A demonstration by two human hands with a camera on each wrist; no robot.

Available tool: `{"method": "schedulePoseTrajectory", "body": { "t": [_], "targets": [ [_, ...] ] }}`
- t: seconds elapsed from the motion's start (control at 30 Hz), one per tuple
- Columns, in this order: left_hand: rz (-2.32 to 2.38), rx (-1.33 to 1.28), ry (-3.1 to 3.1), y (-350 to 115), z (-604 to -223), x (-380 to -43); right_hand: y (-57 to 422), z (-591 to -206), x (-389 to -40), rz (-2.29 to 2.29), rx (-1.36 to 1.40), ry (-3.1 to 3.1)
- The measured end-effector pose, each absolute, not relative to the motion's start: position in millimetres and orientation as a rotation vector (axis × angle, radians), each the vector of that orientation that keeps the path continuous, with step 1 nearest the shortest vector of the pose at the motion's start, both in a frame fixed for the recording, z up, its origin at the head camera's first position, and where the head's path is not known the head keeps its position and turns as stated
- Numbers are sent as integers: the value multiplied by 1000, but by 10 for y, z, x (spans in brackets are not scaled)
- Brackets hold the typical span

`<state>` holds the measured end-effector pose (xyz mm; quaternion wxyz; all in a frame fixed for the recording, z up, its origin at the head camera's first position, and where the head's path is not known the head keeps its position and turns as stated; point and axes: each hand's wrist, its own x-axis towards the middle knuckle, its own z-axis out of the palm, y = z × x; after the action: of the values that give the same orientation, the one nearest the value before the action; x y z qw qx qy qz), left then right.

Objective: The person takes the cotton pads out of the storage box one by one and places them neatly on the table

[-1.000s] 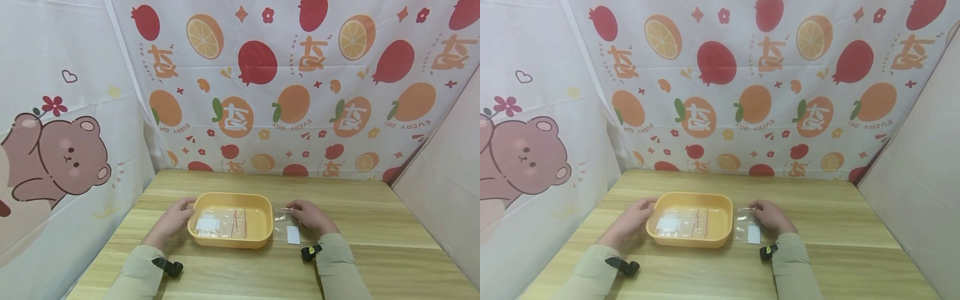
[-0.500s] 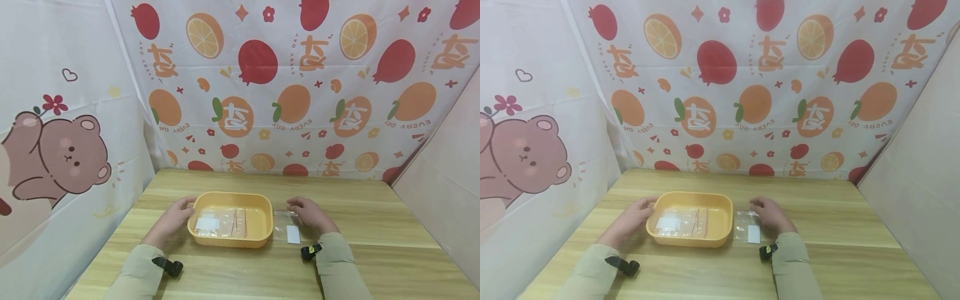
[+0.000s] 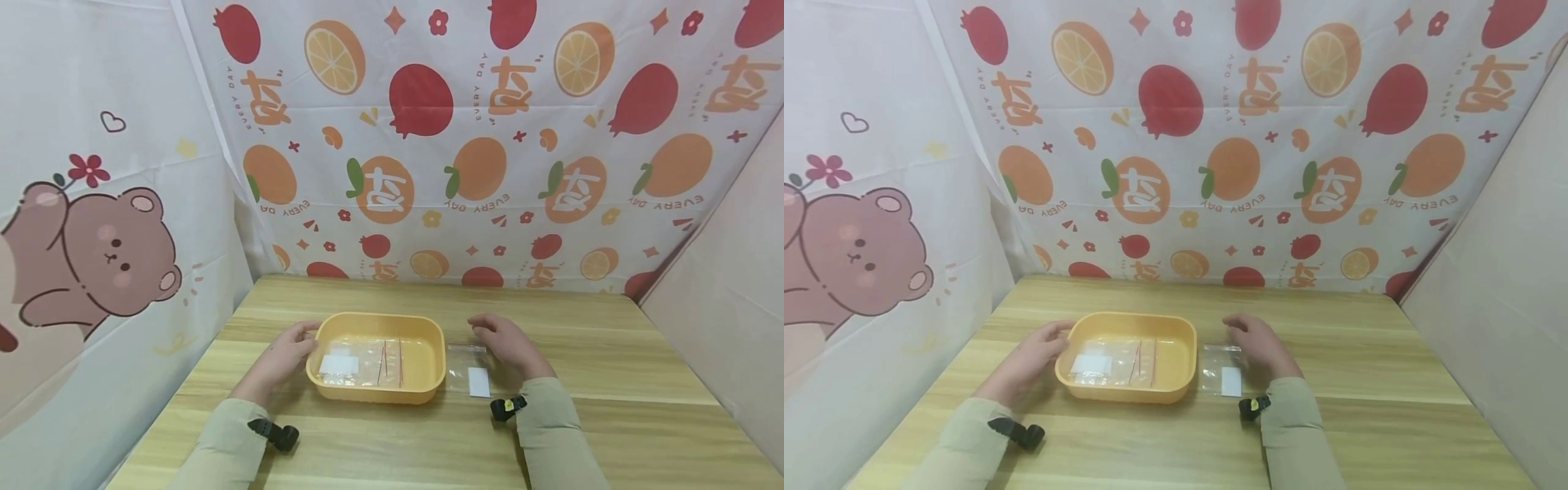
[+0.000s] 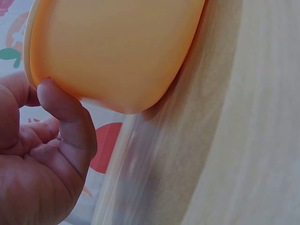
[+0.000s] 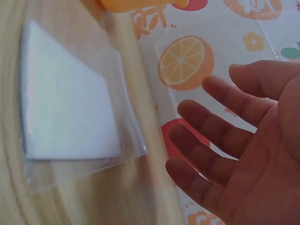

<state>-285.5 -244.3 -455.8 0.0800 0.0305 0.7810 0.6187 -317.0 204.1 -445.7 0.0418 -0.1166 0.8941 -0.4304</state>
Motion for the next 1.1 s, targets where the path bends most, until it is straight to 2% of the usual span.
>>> {"method": "schedulePoseTrajectory", "body": {
  "t": [1.1],
  "targets": [
    [1842, 99, 2324, -2456, -4513, -2831, 1769, -4129, -3019, -1466, -474, 2630]
  ]
}}
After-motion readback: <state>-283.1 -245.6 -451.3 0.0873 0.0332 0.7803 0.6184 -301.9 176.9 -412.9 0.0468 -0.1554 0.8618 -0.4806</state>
